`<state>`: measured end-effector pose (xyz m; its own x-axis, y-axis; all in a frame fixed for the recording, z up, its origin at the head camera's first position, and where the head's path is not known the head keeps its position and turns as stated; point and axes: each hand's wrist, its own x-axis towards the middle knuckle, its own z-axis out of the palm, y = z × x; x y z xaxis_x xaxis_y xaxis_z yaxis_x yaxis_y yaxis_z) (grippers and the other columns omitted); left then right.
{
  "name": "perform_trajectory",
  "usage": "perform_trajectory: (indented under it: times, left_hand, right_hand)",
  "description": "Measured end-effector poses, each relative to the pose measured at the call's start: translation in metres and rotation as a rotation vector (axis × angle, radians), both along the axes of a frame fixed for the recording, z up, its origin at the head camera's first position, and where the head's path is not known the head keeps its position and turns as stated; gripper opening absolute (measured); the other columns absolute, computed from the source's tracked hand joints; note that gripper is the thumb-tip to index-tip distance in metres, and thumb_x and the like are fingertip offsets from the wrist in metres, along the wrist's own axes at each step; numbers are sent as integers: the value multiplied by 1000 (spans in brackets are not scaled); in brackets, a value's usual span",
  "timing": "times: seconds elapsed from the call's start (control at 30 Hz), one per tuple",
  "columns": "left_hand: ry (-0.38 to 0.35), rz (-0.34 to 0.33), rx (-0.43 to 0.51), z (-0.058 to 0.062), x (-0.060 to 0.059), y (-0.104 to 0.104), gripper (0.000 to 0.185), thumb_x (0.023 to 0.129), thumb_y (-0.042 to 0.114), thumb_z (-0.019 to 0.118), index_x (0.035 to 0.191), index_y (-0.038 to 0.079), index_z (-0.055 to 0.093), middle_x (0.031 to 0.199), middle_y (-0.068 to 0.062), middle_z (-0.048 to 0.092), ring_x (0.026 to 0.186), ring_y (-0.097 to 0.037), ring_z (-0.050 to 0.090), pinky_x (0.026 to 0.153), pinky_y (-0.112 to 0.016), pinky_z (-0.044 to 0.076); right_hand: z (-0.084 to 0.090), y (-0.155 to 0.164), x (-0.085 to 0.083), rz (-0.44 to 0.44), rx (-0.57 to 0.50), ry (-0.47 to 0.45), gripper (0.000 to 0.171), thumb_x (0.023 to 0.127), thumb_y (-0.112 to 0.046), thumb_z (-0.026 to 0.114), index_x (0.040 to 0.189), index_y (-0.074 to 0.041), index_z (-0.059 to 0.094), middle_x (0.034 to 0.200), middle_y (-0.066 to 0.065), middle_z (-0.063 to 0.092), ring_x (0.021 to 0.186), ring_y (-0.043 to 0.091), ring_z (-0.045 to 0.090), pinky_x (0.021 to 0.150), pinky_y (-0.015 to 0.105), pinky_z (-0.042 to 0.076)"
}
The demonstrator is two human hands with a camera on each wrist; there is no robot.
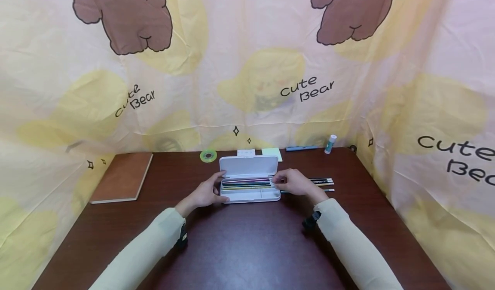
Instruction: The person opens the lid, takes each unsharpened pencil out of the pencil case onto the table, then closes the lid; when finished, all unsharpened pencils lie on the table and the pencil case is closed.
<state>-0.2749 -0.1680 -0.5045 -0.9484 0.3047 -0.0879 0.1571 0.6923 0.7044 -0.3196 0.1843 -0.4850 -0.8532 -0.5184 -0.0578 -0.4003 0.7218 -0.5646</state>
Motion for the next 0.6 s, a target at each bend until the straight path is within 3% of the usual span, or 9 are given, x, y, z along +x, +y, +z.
perform_trajectory:
  times: [0.37, 0.6]
  left_hand:
    - [16, 1, -5, -1, -2, 0, 97, 77, 30, 88, 155, 22, 30, 141, -8, 58, 78, -13, 55, 70, -26, 46]
    - [-15, 10, 1, 0, -2, 0, 98, 77, 31, 88, 155, 24, 30, 143, -7, 57, 79, -13, 55, 70, -26, 46]
  right_hand:
    - [-3, -12, -3, 33, 52, 21, 20, 92, -19, 72, 111, -16, 75, 106, -4, 75, 98, 14, 64, 96, 43, 52]
    - [-7, -18, -5, 31, 99, 15, 20, 90, -18, 73, 110, -17, 76, 108, -4, 74, 97, 14, 63, 95, 42, 52]
